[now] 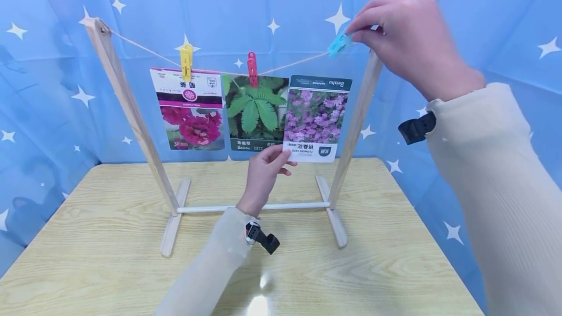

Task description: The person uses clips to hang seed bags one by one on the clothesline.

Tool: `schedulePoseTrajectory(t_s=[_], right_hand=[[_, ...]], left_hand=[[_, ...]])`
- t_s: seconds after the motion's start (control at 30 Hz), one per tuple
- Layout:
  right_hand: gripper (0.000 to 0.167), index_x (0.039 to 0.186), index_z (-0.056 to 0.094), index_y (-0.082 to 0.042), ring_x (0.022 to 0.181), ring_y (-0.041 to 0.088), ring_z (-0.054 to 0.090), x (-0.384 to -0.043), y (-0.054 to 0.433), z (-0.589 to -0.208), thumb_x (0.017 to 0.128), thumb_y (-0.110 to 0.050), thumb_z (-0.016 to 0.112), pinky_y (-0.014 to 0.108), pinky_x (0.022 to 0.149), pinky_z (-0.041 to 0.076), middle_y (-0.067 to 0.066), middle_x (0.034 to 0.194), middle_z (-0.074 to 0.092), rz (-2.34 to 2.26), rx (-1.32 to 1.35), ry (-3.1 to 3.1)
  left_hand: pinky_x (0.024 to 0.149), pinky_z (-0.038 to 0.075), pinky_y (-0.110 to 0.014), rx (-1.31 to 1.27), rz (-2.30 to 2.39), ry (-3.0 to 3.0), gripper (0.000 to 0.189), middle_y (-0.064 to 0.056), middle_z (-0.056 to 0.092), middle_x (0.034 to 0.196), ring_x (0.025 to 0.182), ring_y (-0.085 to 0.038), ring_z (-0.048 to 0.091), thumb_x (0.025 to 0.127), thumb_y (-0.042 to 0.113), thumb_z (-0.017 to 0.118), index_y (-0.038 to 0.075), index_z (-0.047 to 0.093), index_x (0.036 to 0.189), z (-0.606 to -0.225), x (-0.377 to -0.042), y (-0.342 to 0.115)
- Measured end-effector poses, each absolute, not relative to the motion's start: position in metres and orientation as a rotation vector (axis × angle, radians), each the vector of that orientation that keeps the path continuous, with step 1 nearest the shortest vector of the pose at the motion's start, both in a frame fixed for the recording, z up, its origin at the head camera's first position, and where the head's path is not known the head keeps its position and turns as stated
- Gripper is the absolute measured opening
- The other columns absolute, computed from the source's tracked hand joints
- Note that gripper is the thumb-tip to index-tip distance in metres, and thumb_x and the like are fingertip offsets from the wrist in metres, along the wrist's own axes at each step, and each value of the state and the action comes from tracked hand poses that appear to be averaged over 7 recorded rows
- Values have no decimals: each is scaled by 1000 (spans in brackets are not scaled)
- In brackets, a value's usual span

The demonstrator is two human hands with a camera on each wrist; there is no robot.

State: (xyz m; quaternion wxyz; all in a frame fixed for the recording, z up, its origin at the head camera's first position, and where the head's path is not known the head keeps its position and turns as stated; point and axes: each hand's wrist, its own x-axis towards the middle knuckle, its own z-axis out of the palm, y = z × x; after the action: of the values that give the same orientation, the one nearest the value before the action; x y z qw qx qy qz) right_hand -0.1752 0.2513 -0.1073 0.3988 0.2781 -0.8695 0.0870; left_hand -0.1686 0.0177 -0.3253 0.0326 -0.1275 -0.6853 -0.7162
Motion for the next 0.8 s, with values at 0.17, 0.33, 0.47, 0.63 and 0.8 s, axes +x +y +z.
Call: schedulePoseTrajectory(t_s=[0.17,0.33,0.47,0.63,0.8], right_hand=[[15,95,70,-6,81,19,57,-176,249,-105,84,-13,62,15,65,32,5,93,65,172,725,-2230],[15,95,69,-3,83,24,56,-178,248,-105,84,-9,61,32,69,42,9,92,63,131,782,-2259],[14,94,68,-1,87,27,55,-181,247,-105,82,-7,62,44,72,45,12,93,62,122,810,-2300],[13,93,68,-2,90,28,54,-183,246,-103,81,-5,63,45,74,44,11,92,62,103,846,-2338],[13,93,67,-3,89,27,54,-183,244,-101,82,-5,63,45,74,44,11,93,62,87,866,-2370]], left_hand=[[63,53,-35,-404,-2195,-2090,25,1,66,89,75,-17,64,83,36,62,19,65,101,-336,-180,20],[63,53,-35,-423,-2200,-2075,26,0,67,90,76,-18,64,83,36,62,18,65,101,-338,-183,22],[65,52,-39,-421,-2217,-2080,23,-3,67,89,75,-17,64,85,30,61,14,65,102,-331,-179,23],[65,52,-38,-417,-2201,-2103,23,-5,67,90,74,-15,64,87,25,59,11,63,105,-320,-172,24],[63,53,-36,-428,-2195,-2079,25,0,67,89,75,-17,64,85,34,60,18,65,102,-333,-184,27]])
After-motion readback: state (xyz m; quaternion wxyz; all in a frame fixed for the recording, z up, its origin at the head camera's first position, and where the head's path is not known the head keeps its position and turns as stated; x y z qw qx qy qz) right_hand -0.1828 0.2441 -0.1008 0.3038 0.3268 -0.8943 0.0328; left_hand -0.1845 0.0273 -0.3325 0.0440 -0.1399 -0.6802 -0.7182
